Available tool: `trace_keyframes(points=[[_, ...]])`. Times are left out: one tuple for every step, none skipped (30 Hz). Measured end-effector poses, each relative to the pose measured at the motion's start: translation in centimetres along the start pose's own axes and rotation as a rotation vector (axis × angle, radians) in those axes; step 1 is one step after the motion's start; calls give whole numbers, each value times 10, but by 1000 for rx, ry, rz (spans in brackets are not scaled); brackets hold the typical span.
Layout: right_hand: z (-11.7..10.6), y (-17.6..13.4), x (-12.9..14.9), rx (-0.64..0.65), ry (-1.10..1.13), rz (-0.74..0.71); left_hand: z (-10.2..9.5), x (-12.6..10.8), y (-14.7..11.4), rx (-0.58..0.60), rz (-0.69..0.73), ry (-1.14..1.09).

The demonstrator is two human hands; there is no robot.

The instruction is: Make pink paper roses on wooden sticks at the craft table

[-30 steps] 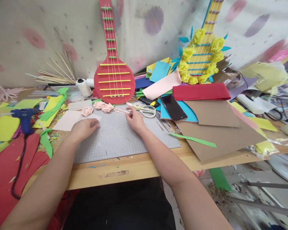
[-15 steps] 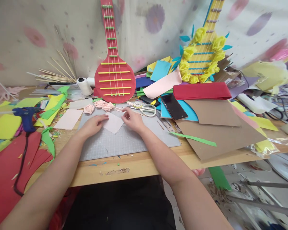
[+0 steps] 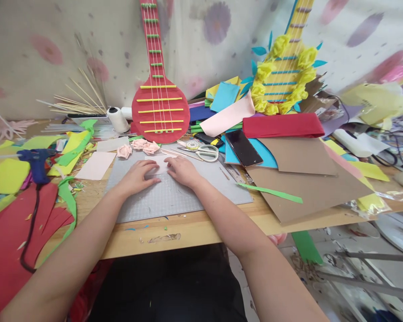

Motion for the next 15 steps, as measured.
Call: trace_keyframes(points=[[1,1,-1,-10,3,3,1,0,0,-1,-4,-3],[2,1,-2,-22,10,13,2,0,1,-11,-19,5],[3,2,-3,-37,25,32,2,0,2,-27,-40,17],[4,2,-4,-53,48,58,2,0,2,-41,-60,29],[4,2,-6,-67,78,86,2,-1,3,-53,-79,38],[4,2,-7,-77,111,113,1,-1,3,-61,-96,43],[4,1,-8,-79,145,135,0,-1,4,-67,-114,43],[3,0,-8,-70,177,150,-1,-1,4,-74,-132,38],[2,-1,-8,-49,202,155,-2,0,3,-84,-154,29],[0,-2,-7,-25,217,153,-4,0,3,-96,-181,13],[-2,-3,-6,5,225,143,-6,1,2,-107,-213,-8],[-3,-4,-4,20,221,120,-7,2,1,-114,-247,-37],[-4,-5,-3,31,218,95,-8,3,0,-116,-284,-71],[-5,-5,-3,34,215,77,-9,4,0,-113,-319,-106],[-4,-5,-5,28,217,79,-9,5,-1,-109,-347,-140]])
Point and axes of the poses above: each hand's wrist, its own y-axis towards the middle knuckle, its own z-axis out of the palm, x = y × z, the point moved 3 cm from there along y, towards the middle knuckle, and after that the axes turned 3 degrees about -x, right-handed, at the moved point
